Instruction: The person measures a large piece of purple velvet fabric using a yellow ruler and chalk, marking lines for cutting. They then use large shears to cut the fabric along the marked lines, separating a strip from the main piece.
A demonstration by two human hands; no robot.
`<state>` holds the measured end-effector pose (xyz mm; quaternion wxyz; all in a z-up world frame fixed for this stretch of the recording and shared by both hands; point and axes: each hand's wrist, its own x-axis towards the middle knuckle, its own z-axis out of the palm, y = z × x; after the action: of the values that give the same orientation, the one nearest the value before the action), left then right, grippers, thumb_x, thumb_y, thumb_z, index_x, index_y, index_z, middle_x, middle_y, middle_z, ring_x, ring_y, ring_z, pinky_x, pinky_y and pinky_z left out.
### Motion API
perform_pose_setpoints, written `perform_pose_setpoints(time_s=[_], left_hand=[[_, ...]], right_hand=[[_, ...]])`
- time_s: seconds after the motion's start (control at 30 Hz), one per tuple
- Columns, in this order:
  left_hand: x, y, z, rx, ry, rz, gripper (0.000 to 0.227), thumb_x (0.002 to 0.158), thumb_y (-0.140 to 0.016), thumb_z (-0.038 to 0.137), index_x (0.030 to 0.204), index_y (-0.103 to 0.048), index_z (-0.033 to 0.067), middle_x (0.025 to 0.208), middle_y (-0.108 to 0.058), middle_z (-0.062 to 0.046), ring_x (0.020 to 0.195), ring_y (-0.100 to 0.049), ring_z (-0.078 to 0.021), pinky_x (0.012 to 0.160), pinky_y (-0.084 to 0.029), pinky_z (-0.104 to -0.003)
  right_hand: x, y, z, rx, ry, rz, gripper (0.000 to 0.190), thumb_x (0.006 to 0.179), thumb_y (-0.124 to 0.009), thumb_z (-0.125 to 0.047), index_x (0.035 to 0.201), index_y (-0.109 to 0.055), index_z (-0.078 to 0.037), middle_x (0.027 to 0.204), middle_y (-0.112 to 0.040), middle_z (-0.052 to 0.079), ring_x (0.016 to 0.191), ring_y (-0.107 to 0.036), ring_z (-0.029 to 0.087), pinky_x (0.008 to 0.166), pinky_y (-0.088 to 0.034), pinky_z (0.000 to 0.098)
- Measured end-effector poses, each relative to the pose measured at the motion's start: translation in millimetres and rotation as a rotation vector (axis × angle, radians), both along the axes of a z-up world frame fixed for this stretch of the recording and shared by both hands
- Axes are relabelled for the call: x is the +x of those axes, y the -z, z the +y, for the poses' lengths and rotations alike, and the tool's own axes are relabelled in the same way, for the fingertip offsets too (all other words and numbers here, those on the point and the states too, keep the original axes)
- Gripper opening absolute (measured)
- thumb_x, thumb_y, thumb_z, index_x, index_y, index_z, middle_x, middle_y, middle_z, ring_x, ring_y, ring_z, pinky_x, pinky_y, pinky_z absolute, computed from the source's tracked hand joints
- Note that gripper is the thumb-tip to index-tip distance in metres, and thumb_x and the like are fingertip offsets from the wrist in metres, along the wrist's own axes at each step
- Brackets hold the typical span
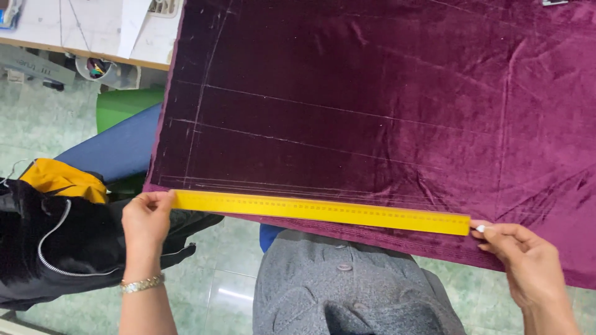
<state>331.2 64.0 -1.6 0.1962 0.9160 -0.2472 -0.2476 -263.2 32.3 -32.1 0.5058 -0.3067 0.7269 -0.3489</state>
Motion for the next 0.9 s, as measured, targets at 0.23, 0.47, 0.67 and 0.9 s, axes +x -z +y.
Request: perform_pose_setpoints(time_s=[0.23,0.47,0.67,0.9], left_hand=[[3.5,-39.4,-23.3,0.045,-0.091,0.090,0.015,0.096,-0.066,0.019,0.097,-0.064,0.0042,0.095,-0.064,-0.010,0.085,-0.058,-0.0142,0.074,-0.052,-0.026],[20.7,-22.6,-18.8,0.078,-0.037,0.088,0.017,0.096,-0.067,0.020,0.095,-0.066,0.0031,0.091,-0.065,-0.010,0.081,-0.059,-0.0143,0.068,-0.051,-0.027],[23.0,-19.6,-16.2,0.047,-0.022,0.087,0.015,0.095,-0.068,0.019,0.094,-0.066,0.0044,0.088,-0.063,-0.007,0.077,-0.056,-0.0133,0.066,-0.048,-0.027],[55.4,20.9,3.5,-0.010,0.080,0.007,0.018,0.092,-0.072,0.023,0.093,-0.069,0.0051,0.081,-0.065,-0.005,0.070,-0.055,-0.0114,0.061,-0.043,-0.027]], right_hand=[[49.0,-27.6,-10.3,0.092,-0.041,-0.079,0.004,0.090,-0.057,0.005,0.089,-0.057,0.010,0.109,-0.068,0.029,0.098,-0.066,0.031,0.090,-0.053,0.0316],[55.2,-29.6,-10.7,0.068,-0.069,-0.082,0.005,0.089,-0.057,0.005,0.088,-0.058,0.010,0.112,-0.068,0.030,0.101,-0.067,0.031,0.089,-0.053,0.0314],[49.8,-21.5,-8.5,0.039,-0.071,-0.136,0.004,0.089,-0.056,0.004,0.087,-0.057,0.007,0.114,-0.066,0.033,0.101,-0.068,0.033,0.091,-0.054,0.0315],[48.4,-18.3,-8.7,0.042,-0.087,-0.123,0.005,0.087,-0.059,0.000,0.085,-0.059,0.005,0.115,-0.068,0.031,0.103,-0.068,0.030,0.088,-0.053,0.0296]])
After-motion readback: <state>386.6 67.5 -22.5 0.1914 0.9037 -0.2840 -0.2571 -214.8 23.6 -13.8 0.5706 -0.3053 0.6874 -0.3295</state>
